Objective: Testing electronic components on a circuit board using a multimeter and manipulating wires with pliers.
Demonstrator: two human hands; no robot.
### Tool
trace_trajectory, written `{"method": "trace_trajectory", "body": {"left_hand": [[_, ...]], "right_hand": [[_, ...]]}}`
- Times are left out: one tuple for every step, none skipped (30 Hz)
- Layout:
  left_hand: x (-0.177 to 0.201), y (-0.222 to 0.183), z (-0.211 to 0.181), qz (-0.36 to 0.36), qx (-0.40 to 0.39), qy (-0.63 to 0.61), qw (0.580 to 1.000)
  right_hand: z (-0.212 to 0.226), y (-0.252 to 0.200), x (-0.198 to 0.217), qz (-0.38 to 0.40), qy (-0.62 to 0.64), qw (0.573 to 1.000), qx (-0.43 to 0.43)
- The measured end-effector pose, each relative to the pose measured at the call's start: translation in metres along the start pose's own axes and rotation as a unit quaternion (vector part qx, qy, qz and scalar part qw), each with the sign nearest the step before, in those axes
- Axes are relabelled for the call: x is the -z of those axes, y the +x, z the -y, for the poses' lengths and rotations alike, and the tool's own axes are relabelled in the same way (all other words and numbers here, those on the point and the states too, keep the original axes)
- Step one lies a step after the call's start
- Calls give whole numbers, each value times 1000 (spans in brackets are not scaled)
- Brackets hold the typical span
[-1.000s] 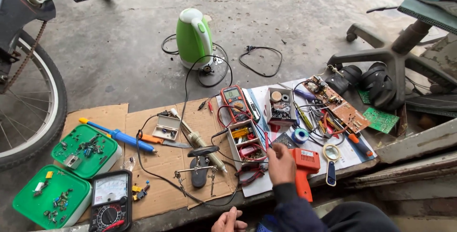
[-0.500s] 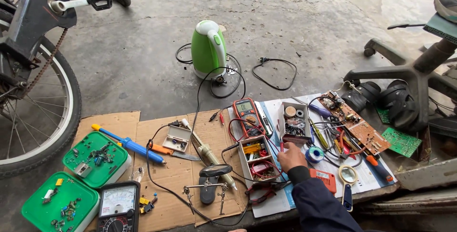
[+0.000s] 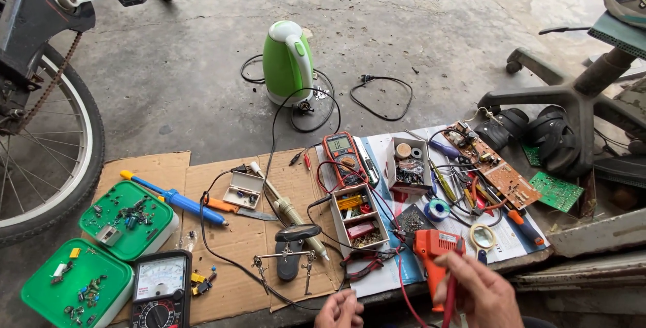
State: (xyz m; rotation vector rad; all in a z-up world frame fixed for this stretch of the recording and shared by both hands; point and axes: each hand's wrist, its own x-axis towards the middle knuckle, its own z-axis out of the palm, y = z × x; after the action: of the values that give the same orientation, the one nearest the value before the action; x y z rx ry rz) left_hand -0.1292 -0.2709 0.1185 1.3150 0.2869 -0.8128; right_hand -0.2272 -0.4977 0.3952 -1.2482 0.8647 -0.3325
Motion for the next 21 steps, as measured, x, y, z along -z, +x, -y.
{"method": "trace_trajectory", "body": {"left_hand": [[-10, -15, -35, 0, 0, 1, 1000], [-21, -30, -70, -3, 17, 50, 999], [-32, -44, -105, -7, 33, 99, 994], [-39, -37, -107, -6, 34, 101, 994], [-46, -29, -109, -27, 39, 29, 998], [-52, -20, -112, -47, 44, -43, 997], [-56, -15, -120, -48, 42, -42, 997], [-60, -11, -129, -58, 60, -94, 992], [-64, -5, -138, -67, 77, -147, 984], [-64, 10, -130, -67, 75, -147, 984], [-64, 24, -121, -95, 72, -171, 978], [-64, 39, -113, -124, 69, -196, 970], [-67, 39, -114, -124, 67, -195, 971], [-69, 38, -115, -156, 64, -125, 978], [-71, 38, -117, -188, 60, -54, 979], [-73, 35, -121, -188, 59, -53, 979], [-75, 31, -125, -210, 60, -15, 976], [-76, 27, -129, -231, 62, 23, 971], [-79, 25, -133, -231, 61, 24, 971], [-81, 23, -137, -229, 82, -4, 970], [-84, 21, -142, -226, 103, -32, 968]], "right_hand": [[-19, 4, 8, -1, 1, 1000, 0], [-38, 7, 16, 4, 16, 999, -35], [-56, 11, 24, 9, 32, 997, -70], [-54, 6, 16, 8, 33, 997, -70], [-52, 2, 7, -20, 13, 993, -112], [-50, -2, -2, -48, -8, 987, -153], [-58, 1, 1, -47, -6, 987, -153], [-67, 4, 3, -34, -21, 987, -155], [-74, 9, 6, -21, -35, 987, -157], [-76, 9, 4, -20, -33, 987, -155], [-79, 8, 2, -20, -43, 987, -152], [-81, 8, 1, -21, -52, 987, -149], [-87, 9, 1, -20, -51, 988, -148], [-93, 10, 0, -22, -51, 988, -142], [-99, 11, -1, -24, -51, 989, -137], [-103, 12, -5, -23, -50, 989, -137], [-106, 12, -9, -10, -55, 985, -162], [-110, 13, -12, 3, -60, 981, -186], [-108, 14, -12, 4, -59, 981, -186], [-107, 16, -12, 2, -52, 981, -185], [-106, 18, -12, 0, -44, 982, -183]]}}
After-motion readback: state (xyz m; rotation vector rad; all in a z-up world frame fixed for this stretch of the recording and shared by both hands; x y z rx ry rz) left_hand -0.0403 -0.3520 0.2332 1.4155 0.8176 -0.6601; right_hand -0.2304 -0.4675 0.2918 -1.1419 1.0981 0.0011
